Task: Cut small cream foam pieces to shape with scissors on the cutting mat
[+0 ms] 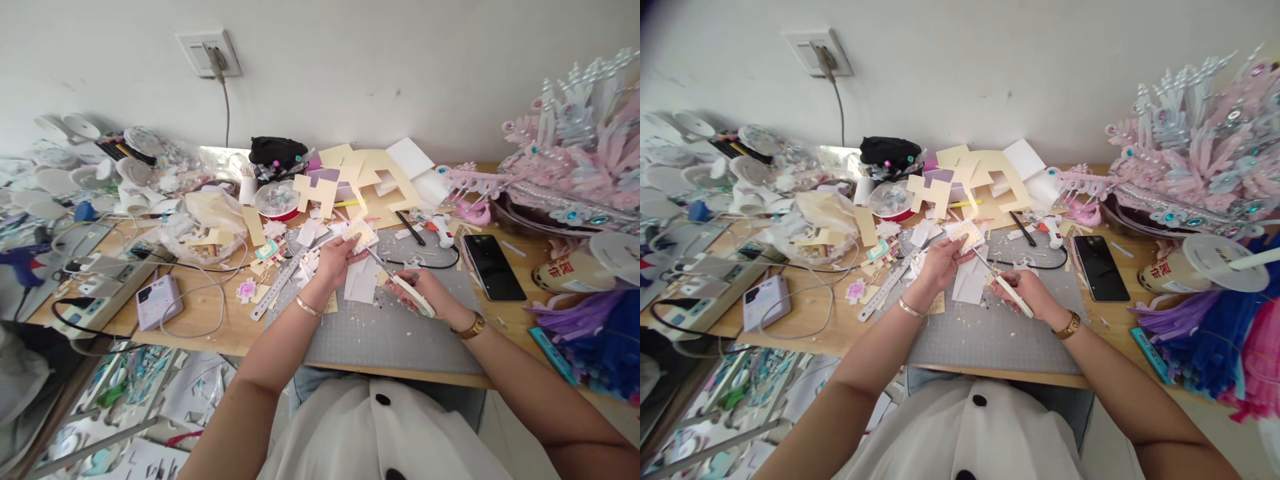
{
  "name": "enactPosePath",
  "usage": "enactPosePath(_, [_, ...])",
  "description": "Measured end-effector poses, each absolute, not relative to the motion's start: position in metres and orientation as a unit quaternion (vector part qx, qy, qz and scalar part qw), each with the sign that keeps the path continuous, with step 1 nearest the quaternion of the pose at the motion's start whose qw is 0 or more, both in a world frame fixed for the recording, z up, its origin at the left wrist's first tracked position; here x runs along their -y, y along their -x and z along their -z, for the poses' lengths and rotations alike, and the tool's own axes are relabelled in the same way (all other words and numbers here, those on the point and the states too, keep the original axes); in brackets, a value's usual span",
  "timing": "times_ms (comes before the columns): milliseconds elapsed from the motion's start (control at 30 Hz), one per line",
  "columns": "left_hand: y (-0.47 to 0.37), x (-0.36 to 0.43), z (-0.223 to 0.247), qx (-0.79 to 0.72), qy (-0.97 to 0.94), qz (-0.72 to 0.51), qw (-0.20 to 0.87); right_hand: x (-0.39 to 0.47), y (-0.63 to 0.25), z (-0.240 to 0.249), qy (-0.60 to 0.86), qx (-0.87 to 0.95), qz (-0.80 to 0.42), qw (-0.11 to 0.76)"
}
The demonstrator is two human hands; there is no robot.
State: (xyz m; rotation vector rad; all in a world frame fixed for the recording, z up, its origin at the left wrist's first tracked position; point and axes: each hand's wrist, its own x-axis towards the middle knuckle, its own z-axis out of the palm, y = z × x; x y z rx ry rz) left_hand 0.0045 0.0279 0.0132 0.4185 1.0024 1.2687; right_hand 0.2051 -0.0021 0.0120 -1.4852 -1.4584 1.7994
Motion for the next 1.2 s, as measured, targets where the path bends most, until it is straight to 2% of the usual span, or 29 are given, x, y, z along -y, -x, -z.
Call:
enactPosePath(433, [0.002,-0.032,-0.014,-0.443,-0.175,-0.577,0.663,0.0,-0.208,-0.01,0.539,0.519,-0.638,0.181])
enactPosePath(633, [0.001,-0.03,-0.014,-0.439,-0.188,-0.571,0.667,-0.004,-0.215,-0.01,0.492,0.542,-0.651,0.199])
enactPosePath(867, [0.0,-0.032,-0.009,-0.441,-0.194,-0.578,0.659,-0.008,-0.228,-0.022,0.458,0.739,-0.462,0.177])
enactPosePath(967, [-0.001,-0.032,-0.008,-0.448,-0.203,-0.578,0.651,-0.008,-0.232,-0.025,0.453,0.767,-0.423,0.166])
enactPosePath(1200, [-0.004,-0.032,-0.006,-0.458,-0.22,-0.571,0.645,-0.005,-0.236,-0.032,0.443,0.709,-0.53,0.138])
